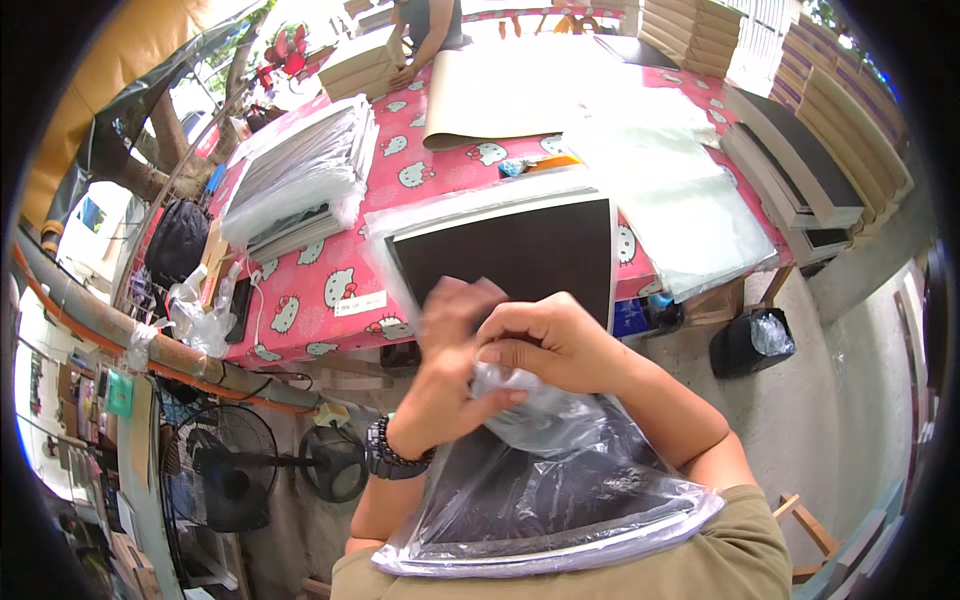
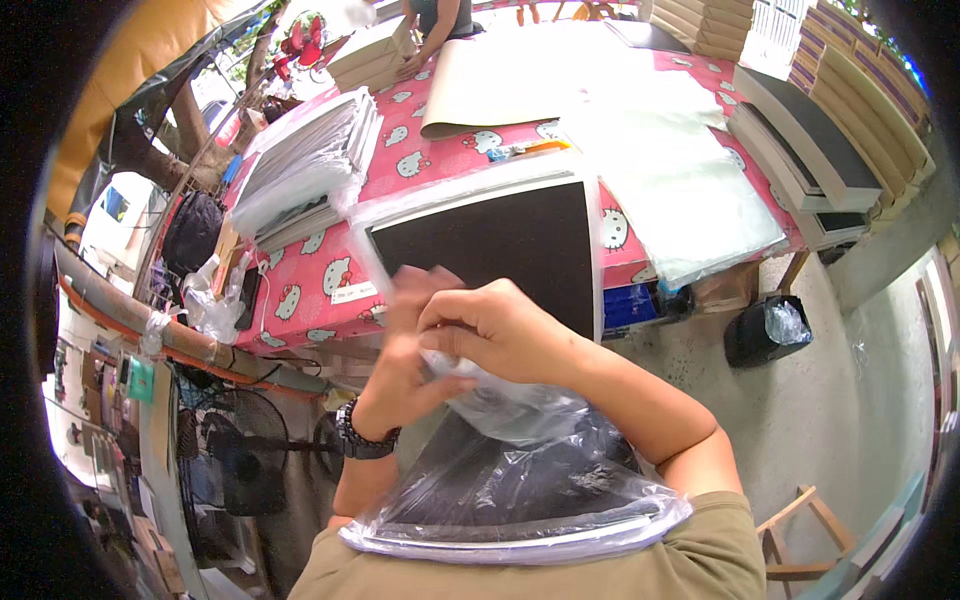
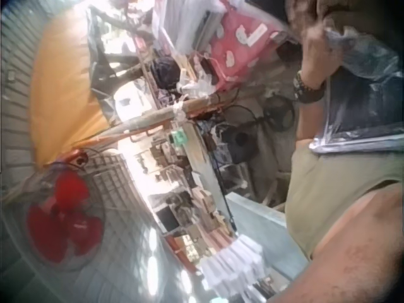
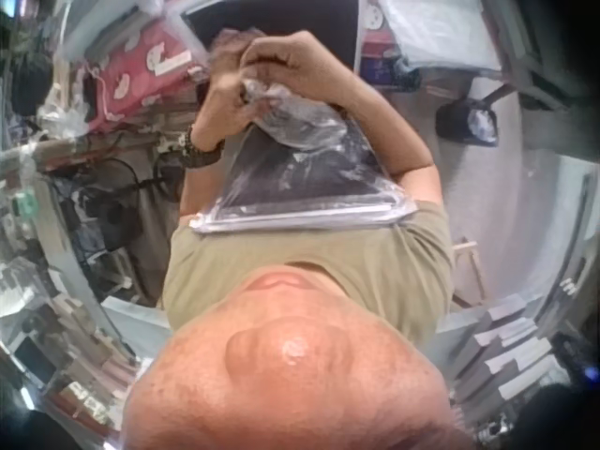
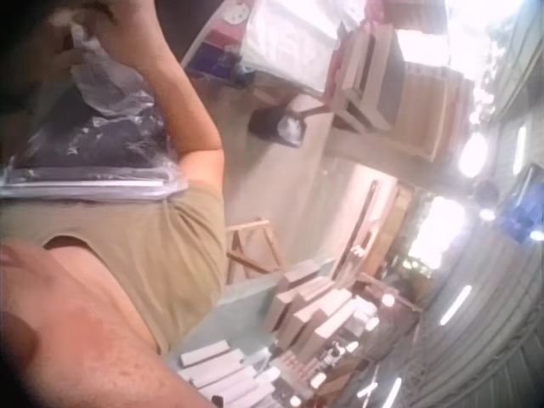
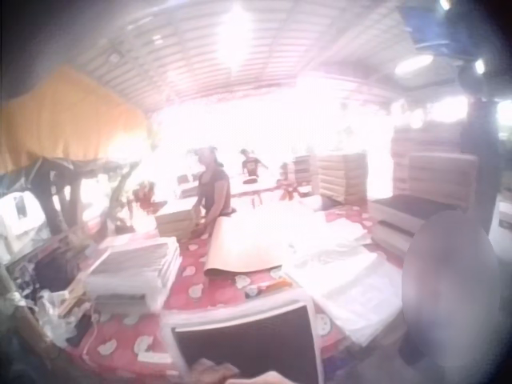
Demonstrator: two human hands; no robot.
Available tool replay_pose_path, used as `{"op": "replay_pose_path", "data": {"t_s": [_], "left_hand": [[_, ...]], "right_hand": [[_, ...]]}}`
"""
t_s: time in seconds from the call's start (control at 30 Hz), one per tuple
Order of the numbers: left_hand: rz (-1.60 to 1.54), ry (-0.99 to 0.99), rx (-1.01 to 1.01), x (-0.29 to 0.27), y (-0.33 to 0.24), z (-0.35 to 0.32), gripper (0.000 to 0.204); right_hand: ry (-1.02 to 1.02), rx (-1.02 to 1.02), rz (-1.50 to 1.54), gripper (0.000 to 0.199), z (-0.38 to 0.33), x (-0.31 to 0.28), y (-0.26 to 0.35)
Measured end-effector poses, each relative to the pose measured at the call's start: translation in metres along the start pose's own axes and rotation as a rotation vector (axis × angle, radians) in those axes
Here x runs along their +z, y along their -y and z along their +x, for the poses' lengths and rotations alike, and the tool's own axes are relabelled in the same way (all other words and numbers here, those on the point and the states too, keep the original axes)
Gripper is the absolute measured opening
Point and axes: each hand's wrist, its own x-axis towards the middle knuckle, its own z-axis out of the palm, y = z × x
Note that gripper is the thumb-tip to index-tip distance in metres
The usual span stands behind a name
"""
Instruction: The person places white boards and black boards into individual plastic sleeves, smoothing the plastic over the boards and stacking them together.
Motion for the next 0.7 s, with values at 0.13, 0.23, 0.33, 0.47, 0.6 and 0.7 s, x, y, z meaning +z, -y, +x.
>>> {"op": "replay_pose_path", "data": {"t_s": [0.13, 0.23, 0.33, 0.47, 0.6, 0.7], "left_hand": [[-1.566, -0.195, -0.343, -0.005, 0.033, -0.055, 0.041], [-1.811, -0.717, -0.367, -0.014, 0.057, -0.071, 0.055], [-2.079, -0.593, -0.216, -0.019, 0.021, -0.036, 0.061], [-1.488, -0.026, -0.020, 0.026, 0.068, -0.085, 0.048], [-1.492, -0.670, -0.156, 0.006, 0.066, -0.093, 0.049], [-1.823, -0.490, 0.063, -0.017, 0.079, -0.079, 0.056]], "right_hand": [[0.441, 0.247, -0.067, 0.011, -0.006, -0.030, 0.014], [0.877, 0.075, 0.388, 0.015, -0.027, -0.024, -0.009], [0.377, -0.188, 0.495, 0.016, -0.049, -0.047, -0.044], [-0.454, -0.190, 1.432, 0.033, -0.042, -0.046, -0.022], [0.341, -0.043, 1.208, 0.027, -0.060, -0.018, -0.047], [0.557, -0.126, 1.060, 0.023, -0.059, -0.020, -0.044]]}}
